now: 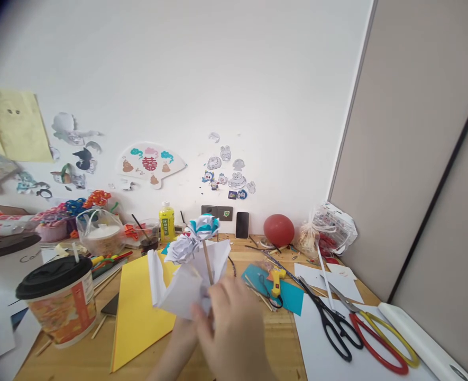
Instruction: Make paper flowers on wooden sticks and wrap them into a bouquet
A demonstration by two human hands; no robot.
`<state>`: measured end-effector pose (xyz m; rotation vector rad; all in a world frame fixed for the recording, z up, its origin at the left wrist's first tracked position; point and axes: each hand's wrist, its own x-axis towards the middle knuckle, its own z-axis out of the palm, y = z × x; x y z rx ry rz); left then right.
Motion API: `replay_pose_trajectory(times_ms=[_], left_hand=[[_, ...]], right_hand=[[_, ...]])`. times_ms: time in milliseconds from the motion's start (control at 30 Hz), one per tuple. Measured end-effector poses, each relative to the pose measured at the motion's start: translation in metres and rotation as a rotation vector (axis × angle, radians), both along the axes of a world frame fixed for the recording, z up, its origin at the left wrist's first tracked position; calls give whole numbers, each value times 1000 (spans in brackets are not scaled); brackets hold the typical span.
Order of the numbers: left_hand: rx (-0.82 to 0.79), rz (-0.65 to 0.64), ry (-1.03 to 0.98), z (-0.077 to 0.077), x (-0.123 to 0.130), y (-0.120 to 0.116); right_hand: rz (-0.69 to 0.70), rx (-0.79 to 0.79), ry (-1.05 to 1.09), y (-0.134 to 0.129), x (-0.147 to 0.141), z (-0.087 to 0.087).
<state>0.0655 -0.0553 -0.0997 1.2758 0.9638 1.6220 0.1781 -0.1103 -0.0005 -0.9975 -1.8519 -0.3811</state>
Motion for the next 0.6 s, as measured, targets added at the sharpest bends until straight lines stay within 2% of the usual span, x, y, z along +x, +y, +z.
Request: replay_pose_trajectory(times_ms=[133,200,300,400,500,600], left_hand=[[-60,-56,186,5,2,3],[-84,-113,240,3,1,3],[-90,-169,234,4,-1,1],[-129,-204,186,12,0,-4],[-153,-254,121,18,1,-7],[-171,-229,81,19,1,-7]], right_hand=[[3,17,218,21,30,46],[80,-35,197,32,41,65],[278,-213,50,43,51,84],[383,-333,29,45,55,88],[390,-348,102,44,56,84],[392,-365,137,44,57,79]])
